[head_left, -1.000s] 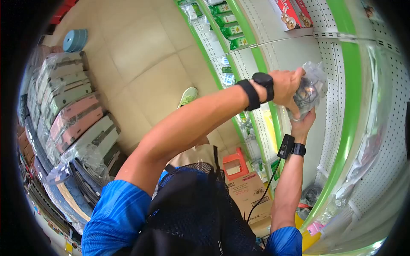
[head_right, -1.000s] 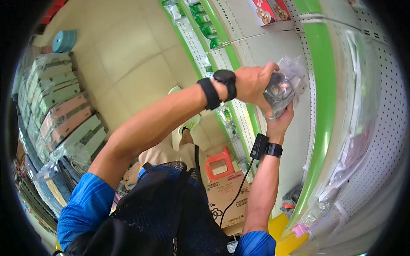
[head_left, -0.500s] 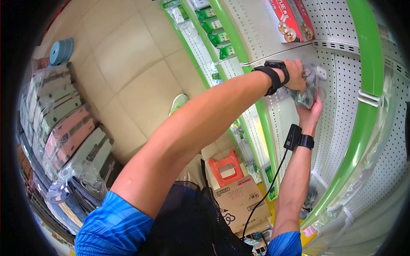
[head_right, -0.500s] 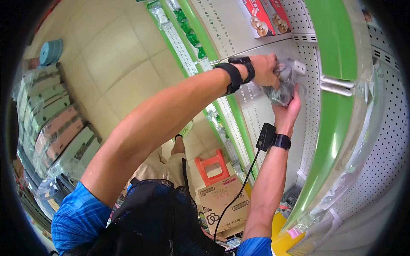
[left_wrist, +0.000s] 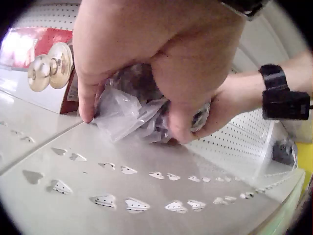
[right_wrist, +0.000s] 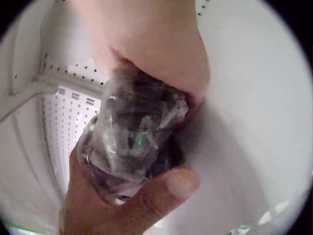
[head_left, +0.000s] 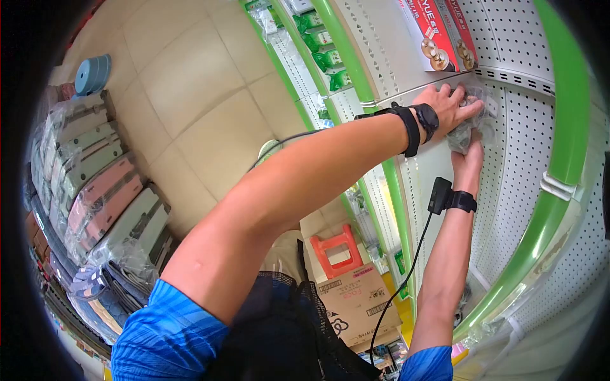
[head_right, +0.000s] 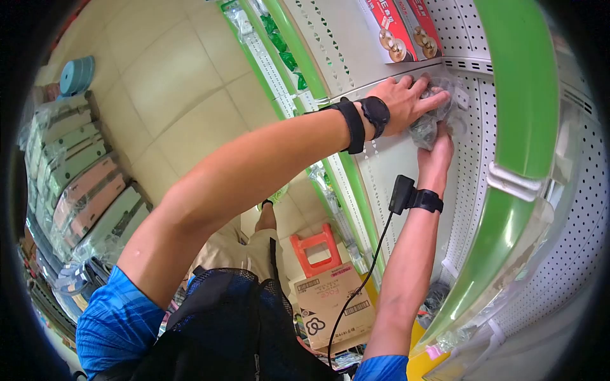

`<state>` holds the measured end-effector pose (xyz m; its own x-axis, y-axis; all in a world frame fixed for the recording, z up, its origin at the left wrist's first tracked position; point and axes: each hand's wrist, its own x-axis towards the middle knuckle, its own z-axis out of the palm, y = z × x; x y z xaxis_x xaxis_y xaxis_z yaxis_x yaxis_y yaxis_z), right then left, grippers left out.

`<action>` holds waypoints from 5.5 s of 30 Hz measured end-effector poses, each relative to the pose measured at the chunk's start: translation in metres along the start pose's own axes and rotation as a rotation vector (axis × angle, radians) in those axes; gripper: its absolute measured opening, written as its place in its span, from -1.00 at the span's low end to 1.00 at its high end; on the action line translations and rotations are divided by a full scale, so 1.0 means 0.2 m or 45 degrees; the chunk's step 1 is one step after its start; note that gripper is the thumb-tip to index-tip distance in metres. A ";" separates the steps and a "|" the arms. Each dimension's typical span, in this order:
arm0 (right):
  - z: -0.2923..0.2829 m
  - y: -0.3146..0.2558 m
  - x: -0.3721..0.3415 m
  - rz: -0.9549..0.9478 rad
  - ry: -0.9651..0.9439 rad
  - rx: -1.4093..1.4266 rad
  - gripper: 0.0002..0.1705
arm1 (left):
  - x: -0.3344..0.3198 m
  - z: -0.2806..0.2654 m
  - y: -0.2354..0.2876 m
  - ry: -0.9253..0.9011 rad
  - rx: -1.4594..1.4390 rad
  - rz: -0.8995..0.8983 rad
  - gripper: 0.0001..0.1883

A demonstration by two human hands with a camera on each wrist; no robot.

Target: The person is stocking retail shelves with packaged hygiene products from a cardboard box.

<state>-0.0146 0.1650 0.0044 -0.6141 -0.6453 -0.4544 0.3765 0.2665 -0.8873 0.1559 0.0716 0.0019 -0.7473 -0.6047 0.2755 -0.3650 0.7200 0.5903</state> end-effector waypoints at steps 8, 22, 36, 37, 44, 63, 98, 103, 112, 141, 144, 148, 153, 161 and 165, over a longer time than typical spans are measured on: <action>0.08 0.08 -0.17 -0.596 0.000 -0.650 -0.09 | 0.03 0.06 0.04 0.040 0.251 -0.044 -0.23; 0.08 0.08 -0.20 -0.335 0.105 -0.807 0.09 | 0.11 0.02 0.02 -0.174 0.041 -0.192 -0.13; -0.07 0.22 -1.16 -0.179 0.264 -0.675 -0.21 | 0.18 0.12 0.00 0.025 -0.054 -0.174 -0.10; -0.10 0.24 -1.22 -0.187 0.274 -0.666 -0.22 | 0.16 0.12 0.01 0.088 -0.079 -0.212 -0.09; -0.32 0.39 -1.64 -0.149 0.368 -0.536 -0.25 | -0.26 -0.04 0.13 0.327 -0.234 -0.137 -0.02; -1.36 1.07 -3.12 -0.222 1.142 -0.477 -0.22 | -1.95 0.07 0.93 -0.906 -0.613 -0.376 -0.79; -2.38 1.41 -3.49 0.045 1.728 -0.916 -0.27 | -1.19 1.93 3.58 -1.340 -0.776 0.009 0.20; -2.41 1.44 -3.53 0.055 1.537 -0.933 -0.27 | -1.03 2.36 3.86 -1.220 -0.856 -0.209 0.34; -2.43 1.45 -3.55 0.089 1.426 -1.027 -0.35 | -0.76 2.58 4.03 -1.152 -1.035 -0.477 0.25; -2.43 1.46 -3.58 0.020 1.358 -1.001 -0.43 | -0.83 2.55 3.72 -1.061 -1.417 -0.607 -0.47; -2.44 1.37 -3.59 -0.043 1.358 -0.918 -0.42 | -0.89 2.39 3.53 -1.123 -1.408 -0.650 -0.56; -2.46 1.27 -3.53 -0.373 1.442 -0.762 -0.38 | -1.07 2.05 3.29 -1.173 -1.526 -0.808 -0.58; -2.50 1.07 -3.28 -0.471 1.380 0.334 -0.18 | -1.36 1.50 2.98 -1.261 -1.737 -0.913 -0.66; -2.26 0.83 -2.98 -0.160 0.451 1.298 -0.15 | -1.63 0.84 2.47 -1.059 -1.712 -0.928 -0.63; -1.99 0.80 -2.78 -0.094 0.265 1.249 -0.31 | -1.51 0.54 2.23 -1.019 -1.654 -0.897 -0.48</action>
<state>0.1110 0.8512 0.0829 -0.7325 -0.4736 -0.4891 0.6803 -0.5370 -0.4988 0.1589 0.6112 0.0995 -0.8731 -0.0571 -0.4842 -0.3645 -0.5831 0.7260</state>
